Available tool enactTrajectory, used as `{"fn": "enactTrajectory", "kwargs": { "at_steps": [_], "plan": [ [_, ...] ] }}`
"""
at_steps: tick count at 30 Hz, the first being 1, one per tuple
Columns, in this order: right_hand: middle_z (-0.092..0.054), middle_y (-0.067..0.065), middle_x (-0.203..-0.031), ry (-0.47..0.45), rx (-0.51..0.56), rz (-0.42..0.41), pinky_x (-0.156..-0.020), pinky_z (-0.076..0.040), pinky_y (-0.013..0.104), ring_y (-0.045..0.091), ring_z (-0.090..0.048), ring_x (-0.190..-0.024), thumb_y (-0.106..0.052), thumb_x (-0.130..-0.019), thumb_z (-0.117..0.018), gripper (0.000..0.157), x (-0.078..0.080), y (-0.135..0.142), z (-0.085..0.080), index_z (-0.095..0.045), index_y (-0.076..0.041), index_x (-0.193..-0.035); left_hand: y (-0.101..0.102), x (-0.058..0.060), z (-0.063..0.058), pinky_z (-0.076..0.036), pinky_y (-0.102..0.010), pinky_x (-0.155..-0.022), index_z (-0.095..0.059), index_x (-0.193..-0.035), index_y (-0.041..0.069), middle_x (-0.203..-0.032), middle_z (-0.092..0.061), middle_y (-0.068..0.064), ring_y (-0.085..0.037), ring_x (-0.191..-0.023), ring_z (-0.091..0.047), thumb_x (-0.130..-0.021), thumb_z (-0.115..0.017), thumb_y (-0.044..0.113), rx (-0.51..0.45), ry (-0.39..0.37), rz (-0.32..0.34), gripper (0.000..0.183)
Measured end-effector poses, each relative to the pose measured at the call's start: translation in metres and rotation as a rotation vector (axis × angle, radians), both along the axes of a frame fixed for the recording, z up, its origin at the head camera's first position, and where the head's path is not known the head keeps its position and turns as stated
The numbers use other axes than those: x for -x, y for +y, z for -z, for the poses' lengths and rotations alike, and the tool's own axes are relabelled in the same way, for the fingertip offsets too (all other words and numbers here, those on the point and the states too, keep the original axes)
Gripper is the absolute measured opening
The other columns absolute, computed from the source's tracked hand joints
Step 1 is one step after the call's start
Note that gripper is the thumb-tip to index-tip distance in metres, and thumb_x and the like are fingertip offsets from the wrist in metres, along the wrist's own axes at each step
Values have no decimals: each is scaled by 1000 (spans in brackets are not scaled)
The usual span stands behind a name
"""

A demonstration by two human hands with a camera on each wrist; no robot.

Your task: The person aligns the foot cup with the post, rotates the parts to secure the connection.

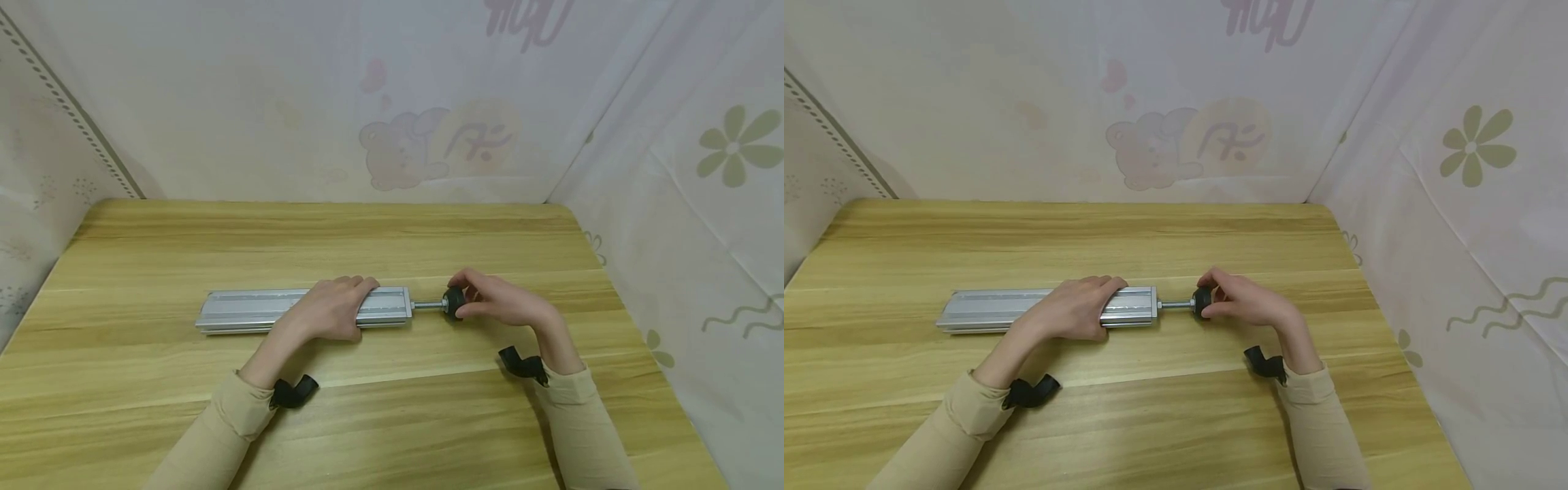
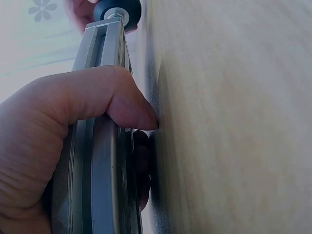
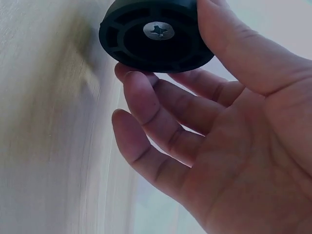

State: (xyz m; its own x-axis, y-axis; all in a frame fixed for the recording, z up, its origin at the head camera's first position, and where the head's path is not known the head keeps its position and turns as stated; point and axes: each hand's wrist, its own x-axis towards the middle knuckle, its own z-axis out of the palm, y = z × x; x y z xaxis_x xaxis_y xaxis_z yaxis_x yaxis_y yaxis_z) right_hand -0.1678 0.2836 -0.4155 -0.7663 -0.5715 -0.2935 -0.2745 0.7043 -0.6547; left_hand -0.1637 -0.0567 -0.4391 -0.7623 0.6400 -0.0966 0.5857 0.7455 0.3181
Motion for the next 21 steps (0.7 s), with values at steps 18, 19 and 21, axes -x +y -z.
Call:
{"fn": "enactTrajectory", "kwargs": {
  "at_steps": [18,19,21],
  "plan": [
    [-63,9,-128,37,-7,22,-96,-53,45,24,-62,-109,-22,-81,-88,64,0,-8,-1,-53,-9,-133,0,0,-1,-56,-48,-85,-52,-139,11,-118,-69,-9,-30,-106,-67,-63,-81,20,-3,12,7,82],
    [-63,8,-127,34,-5,28,-96,-53,44,23,-62,-108,-21,-81,-87,62,0,-8,-1,-54,-10,-132,0,0,-1,-56,-48,-85,-52,-139,11,-118,-69,-9,-30,-106,-67,-63,-81,20,-2,12,7,82],
    [-65,8,-126,32,-1,32,-95,-53,45,23,-63,-107,-21,-83,-85,59,0,-8,-1,-55,-9,-132,0,0,-1,-56,-48,-85,-52,-139,11,-118,-69,-9,-30,-106,-67,-63,-81,20,-2,8,6,82]
  ]
}}
